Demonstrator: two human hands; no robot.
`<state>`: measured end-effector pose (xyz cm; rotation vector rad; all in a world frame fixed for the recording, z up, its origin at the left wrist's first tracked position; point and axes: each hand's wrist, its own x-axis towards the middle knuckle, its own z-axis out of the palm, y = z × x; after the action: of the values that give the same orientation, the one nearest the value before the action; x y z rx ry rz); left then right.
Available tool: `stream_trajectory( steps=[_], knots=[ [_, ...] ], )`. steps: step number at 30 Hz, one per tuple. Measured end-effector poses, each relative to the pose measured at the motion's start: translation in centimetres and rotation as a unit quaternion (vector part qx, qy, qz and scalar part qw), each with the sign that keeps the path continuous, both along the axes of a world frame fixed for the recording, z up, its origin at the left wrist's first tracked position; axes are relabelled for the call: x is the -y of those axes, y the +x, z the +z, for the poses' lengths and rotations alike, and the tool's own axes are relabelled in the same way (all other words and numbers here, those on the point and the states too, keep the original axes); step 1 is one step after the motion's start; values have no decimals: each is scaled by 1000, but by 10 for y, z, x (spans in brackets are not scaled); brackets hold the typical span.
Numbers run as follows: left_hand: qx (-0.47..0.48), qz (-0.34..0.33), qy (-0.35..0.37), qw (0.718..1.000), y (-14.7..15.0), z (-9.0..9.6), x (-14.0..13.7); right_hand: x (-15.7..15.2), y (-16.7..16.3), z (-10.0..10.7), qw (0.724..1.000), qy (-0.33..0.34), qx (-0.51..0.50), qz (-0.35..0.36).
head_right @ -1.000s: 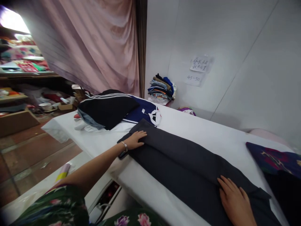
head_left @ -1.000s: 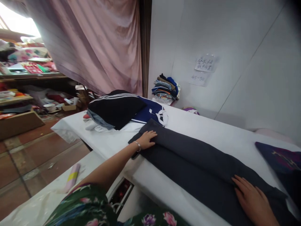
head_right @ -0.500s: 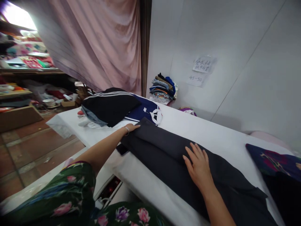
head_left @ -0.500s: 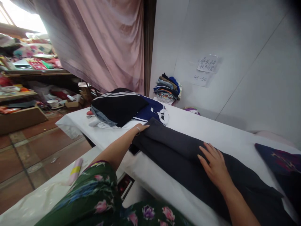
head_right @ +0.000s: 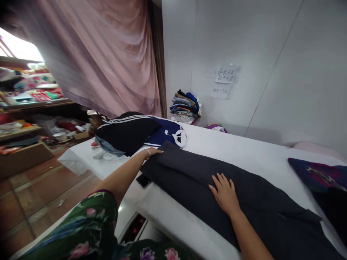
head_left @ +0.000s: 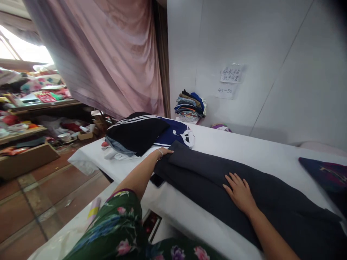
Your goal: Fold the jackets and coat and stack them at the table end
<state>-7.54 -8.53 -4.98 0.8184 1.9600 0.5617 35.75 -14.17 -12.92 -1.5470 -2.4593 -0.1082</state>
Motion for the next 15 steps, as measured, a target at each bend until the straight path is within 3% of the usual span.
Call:
stream_trajectory(
  steps=[7,15],
  knots=[
    [111,-14,-28,993,-2,4,4,0,-1,-2,1000,-1,-18,1],
    [128,-37,-52,990,1,7,3,-1,-1,0,999,-5,-33,6]
  ],
)
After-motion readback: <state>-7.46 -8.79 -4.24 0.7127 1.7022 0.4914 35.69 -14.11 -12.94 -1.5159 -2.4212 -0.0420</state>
